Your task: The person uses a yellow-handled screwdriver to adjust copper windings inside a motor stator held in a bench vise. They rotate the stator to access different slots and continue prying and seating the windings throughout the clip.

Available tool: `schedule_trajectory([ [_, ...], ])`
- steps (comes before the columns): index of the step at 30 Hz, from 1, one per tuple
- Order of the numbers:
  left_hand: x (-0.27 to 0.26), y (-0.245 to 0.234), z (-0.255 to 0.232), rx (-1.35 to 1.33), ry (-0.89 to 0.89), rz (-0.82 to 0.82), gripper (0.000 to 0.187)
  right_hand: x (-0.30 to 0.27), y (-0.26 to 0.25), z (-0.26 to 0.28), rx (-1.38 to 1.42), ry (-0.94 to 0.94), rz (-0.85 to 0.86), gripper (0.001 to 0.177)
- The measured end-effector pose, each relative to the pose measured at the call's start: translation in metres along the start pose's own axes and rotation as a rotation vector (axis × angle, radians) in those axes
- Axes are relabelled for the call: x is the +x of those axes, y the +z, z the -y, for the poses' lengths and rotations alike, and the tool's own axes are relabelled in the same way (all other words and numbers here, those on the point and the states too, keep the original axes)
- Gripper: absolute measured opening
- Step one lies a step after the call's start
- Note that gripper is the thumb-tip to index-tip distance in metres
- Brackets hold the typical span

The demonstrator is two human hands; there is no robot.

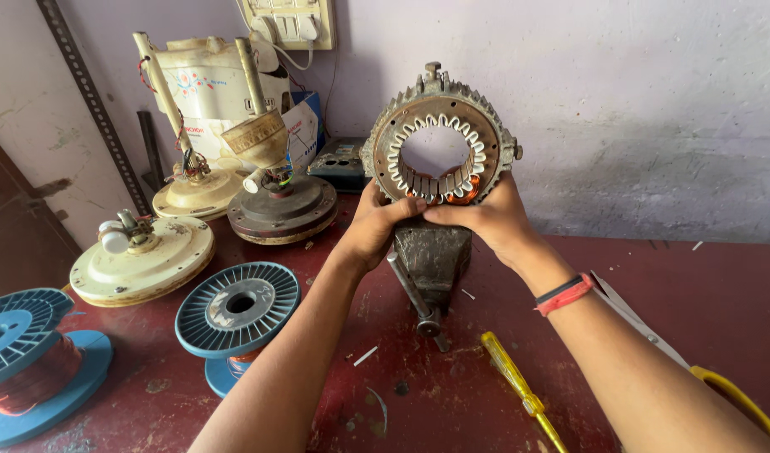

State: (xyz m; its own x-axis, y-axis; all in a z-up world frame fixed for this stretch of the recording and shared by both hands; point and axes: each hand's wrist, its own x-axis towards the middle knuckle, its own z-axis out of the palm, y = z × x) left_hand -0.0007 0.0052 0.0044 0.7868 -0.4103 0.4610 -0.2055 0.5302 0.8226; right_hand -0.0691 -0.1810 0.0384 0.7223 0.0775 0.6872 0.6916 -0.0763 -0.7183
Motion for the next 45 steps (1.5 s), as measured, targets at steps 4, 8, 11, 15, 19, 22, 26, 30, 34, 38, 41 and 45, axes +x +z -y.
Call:
schedule_trajectory([
  [4, 0.002, -0.001, 0.0, 0.028, -0.006, -0.01, 0.076, 0.0, -0.007, 0.007, 0.029, 0.106, 0.057, 0.067],
  [8, -0.001, -0.001, -0.001, 0.024, -0.011, -0.009, 0.074, -0.003, 0.007, 0.006, 0.066, 0.073, -0.023, 0.061],
  [11, -0.001, 0.003, -0.001, 0.013, -0.024, -0.027, 0.074, -0.005, 0.007, 0.009, 0.106, 0.073, -0.029, 0.061],
  [15, -0.005, 0.002, -0.003, -0.002, -0.033, -0.013, 0.071, -0.005, 0.007, 0.007, 0.111, 0.077, -0.005, 0.057],
  [19, -0.005, 0.003, -0.006, -0.028, -0.019, 0.008, 0.071, -0.005, 0.007, 0.005, 0.097, 0.058, -0.012, 0.057],
  [22, -0.006, 0.003, -0.006, -0.003, -0.011, 0.004, 0.072, -0.006, 0.005, 0.006, 0.046, 0.042, 0.013, 0.059],
  [26, -0.003, 0.002, -0.004, 0.035, 0.0, 0.001, 0.075, 0.003, -0.015, 0.029, -0.208, 0.231, 0.085, 0.057],
  [30, -0.002, 0.0, -0.002, 0.057, -0.011, -0.007, 0.08, 0.003, -0.047, 0.083, -0.917, 0.523, 0.119, 0.081],
  [34, -0.004, 0.001, 0.0, 0.055, 0.003, -0.015, 0.08, -0.012, -0.051, 0.126, -0.892, 0.631, 0.408, 0.062],
  [38, -0.004, 0.002, -0.002, 0.067, 0.013, -0.032, 0.077, -0.027, -0.015, 0.119, -0.981, 0.891, 0.796, 0.056],
  [41, -0.005, 0.005, -0.002, 0.031, 0.013, -0.015, 0.076, -0.038, 0.011, 0.099, -1.11, 0.989, 0.985, 0.054],
  [45, -0.005, 0.005, -0.005, 0.024, 0.023, -0.015, 0.075, -0.046, 0.031, 0.082, -1.246, 0.999, 1.055, 0.047],
])
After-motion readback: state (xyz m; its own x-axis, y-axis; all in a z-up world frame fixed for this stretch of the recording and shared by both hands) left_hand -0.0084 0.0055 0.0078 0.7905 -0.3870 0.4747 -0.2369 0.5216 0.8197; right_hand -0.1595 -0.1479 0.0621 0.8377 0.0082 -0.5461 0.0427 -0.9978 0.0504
